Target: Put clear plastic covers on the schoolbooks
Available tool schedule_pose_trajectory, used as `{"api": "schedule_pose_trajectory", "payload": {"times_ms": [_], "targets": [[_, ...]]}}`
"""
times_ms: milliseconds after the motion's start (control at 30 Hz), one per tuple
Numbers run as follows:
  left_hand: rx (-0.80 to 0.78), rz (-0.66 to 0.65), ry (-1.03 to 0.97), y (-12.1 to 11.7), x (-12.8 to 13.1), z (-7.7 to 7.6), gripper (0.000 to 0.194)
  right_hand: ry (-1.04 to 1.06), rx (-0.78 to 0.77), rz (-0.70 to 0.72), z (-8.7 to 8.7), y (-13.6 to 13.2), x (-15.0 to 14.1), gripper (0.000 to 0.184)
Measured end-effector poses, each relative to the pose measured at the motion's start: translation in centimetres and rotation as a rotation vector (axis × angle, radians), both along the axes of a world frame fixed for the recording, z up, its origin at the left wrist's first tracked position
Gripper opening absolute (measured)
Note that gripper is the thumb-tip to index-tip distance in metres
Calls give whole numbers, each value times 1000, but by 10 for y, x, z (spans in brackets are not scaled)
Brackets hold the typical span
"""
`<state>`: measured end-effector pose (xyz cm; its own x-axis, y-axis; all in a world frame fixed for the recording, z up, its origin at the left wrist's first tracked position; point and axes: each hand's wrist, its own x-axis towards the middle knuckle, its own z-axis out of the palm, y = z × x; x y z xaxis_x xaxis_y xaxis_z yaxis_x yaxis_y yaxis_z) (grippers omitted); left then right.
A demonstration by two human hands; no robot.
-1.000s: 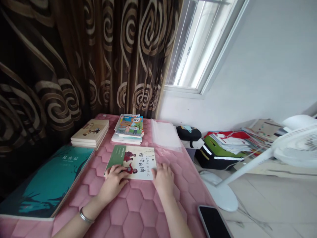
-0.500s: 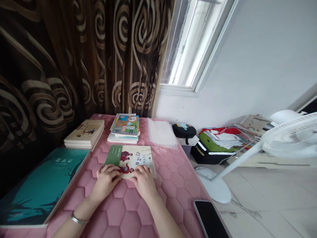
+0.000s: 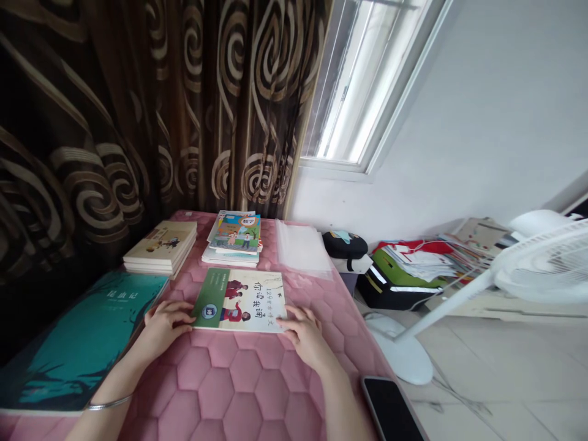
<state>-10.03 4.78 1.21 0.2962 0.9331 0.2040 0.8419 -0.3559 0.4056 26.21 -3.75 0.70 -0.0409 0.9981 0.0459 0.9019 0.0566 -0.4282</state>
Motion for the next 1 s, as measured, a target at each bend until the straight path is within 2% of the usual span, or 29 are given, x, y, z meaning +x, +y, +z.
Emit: {"api": "schedule_pose_trajectory", "payload": {"times_ms": [167, 300, 400, 533, 667, 800, 1000], "targets": [[34, -1, 34, -4, 0, 1, 17, 7, -27, 7, -6, -2, 10, 47], [99, -52, 63, -13, 18, 3, 16, -18, -2, 3, 2, -2, 0, 38], [129, -143, 54, -21, 48, 0, 19, -83, 85, -11, 10, 1, -28, 26], [190, -251, 72, -32, 86, -7, 21, -125, 210, 117, 9, 11, -80, 19], [227, -250, 69, -36, 97, -10, 26, -105, 271, 155, -2, 18, -105, 13], [195, -247, 11, -31, 81, -8, 22, -97, 235, 131, -4, 18, -86, 17], [42, -107, -23, -9, 25, -3, 18, -28, 65, 48, 0, 8, -18, 34]]}}
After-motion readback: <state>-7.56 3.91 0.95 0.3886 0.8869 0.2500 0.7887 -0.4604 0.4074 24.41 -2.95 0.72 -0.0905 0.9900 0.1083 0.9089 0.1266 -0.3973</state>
